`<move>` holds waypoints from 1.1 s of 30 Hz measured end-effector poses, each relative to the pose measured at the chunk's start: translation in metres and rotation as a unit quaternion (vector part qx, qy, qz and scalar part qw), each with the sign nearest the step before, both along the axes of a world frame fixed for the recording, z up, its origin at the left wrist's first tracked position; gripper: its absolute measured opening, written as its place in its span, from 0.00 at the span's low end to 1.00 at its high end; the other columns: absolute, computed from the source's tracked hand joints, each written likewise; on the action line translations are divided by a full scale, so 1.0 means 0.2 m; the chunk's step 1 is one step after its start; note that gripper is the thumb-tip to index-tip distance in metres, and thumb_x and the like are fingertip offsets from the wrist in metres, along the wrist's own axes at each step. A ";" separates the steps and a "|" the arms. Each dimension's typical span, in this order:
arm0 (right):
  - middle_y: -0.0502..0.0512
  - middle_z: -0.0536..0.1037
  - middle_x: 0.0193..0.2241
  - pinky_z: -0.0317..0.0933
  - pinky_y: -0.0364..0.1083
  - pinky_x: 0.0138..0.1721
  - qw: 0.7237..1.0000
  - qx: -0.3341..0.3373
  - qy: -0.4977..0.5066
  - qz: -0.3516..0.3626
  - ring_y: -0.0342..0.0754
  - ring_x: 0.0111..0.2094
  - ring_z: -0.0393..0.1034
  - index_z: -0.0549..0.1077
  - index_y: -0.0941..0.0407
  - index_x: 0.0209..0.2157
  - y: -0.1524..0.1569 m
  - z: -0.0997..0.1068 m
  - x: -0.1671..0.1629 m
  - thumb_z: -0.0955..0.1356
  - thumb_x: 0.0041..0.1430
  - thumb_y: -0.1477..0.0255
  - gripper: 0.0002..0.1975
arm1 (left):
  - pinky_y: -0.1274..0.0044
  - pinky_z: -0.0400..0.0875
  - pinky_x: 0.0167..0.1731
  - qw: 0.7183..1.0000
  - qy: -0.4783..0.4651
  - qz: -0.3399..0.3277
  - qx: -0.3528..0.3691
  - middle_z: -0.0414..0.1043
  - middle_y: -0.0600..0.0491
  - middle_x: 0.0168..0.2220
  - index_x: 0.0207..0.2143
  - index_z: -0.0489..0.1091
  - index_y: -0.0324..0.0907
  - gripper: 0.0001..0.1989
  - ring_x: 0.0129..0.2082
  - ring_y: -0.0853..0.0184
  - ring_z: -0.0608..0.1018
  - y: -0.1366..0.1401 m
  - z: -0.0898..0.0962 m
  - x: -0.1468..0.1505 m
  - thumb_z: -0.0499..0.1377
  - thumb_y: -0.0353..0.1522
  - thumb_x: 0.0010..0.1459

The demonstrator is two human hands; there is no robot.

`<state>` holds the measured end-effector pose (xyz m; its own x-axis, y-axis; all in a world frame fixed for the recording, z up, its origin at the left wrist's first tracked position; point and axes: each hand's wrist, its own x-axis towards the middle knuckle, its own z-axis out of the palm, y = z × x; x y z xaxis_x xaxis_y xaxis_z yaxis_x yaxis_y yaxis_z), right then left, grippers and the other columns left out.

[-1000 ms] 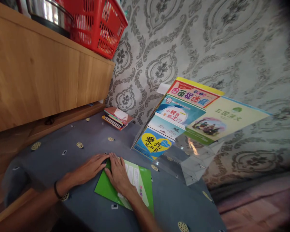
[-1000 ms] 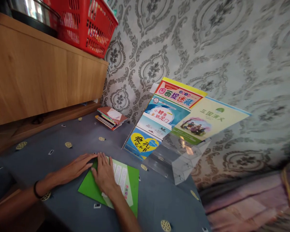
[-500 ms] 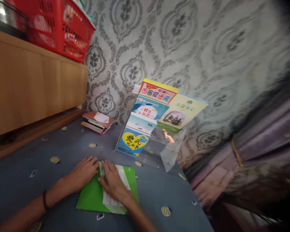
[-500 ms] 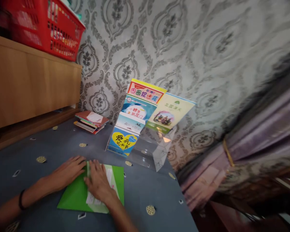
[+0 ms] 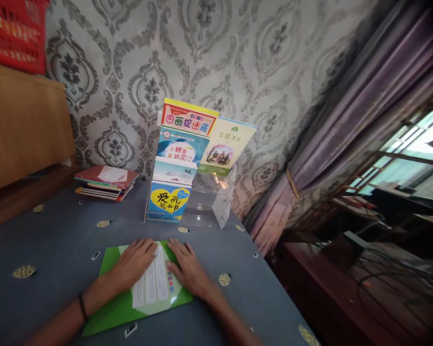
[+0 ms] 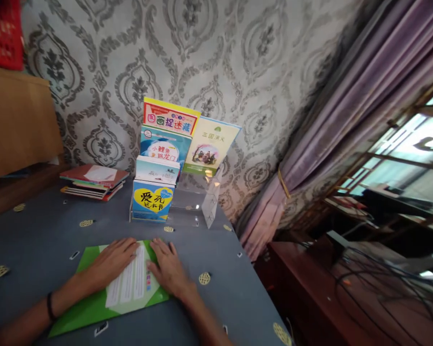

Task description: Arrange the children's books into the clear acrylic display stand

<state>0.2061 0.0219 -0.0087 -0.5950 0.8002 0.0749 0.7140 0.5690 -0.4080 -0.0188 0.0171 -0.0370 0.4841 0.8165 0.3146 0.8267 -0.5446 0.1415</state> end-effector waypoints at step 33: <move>0.59 0.68 0.63 0.54 0.59 0.66 0.955 -0.081 0.285 -0.001 0.54 0.64 0.62 0.62 0.51 0.65 0.19 -0.15 0.11 0.53 0.69 0.47 0.33 | 0.57 0.57 0.65 0.990 0.057 -0.118 -0.054 0.59 0.41 0.68 0.66 0.57 0.39 0.25 0.68 0.58 0.61 0.10 0.06 0.16 0.44 0.40 0.72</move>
<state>0.2288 0.0599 -0.0386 -0.4935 0.8294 0.2617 0.3494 0.4646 -0.8137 0.0122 0.0371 -0.0250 0.6922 0.7030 0.1633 0.6928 -0.7106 0.1227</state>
